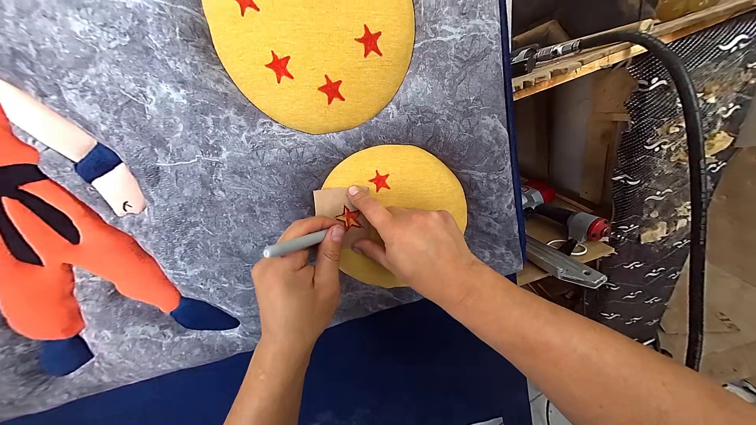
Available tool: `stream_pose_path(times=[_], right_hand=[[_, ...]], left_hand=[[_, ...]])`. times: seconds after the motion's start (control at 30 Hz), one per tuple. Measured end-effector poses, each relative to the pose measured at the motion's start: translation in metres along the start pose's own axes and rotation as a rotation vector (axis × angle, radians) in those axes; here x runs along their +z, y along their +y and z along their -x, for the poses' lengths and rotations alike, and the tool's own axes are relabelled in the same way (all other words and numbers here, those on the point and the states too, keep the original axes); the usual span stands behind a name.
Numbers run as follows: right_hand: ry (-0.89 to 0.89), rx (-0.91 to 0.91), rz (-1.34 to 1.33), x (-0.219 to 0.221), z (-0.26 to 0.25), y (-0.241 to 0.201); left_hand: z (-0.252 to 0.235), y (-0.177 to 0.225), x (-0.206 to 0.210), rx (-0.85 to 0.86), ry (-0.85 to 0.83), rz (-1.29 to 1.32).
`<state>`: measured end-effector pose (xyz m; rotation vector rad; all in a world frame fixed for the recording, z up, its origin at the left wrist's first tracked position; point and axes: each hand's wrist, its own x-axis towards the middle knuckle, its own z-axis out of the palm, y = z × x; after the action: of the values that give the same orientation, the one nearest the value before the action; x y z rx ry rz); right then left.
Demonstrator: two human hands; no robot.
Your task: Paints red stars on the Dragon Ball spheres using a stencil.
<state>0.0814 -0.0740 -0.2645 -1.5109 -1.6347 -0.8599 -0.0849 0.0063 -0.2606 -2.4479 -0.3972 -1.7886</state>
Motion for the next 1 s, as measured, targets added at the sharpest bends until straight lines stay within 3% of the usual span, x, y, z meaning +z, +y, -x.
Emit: stream_pose_path(times=[0.33, 0.87, 1.0], right_hand=[[0.004, 0.001, 0.015, 0.002, 0.000, 0.000], [0.025, -0.009, 0.028, 0.002, 0.001, 0.000], [0.020, -0.010, 0.015, 0.002, 0.001, 0.000]], left_hand=[[0.006, -0.003, 0.017, 0.042, 0.122, 0.090], [0.012, -0.003, 0.018, 0.069, 0.090, 0.152], [0.010, -0.008, 0.016, 0.006, 0.144, 0.195]])
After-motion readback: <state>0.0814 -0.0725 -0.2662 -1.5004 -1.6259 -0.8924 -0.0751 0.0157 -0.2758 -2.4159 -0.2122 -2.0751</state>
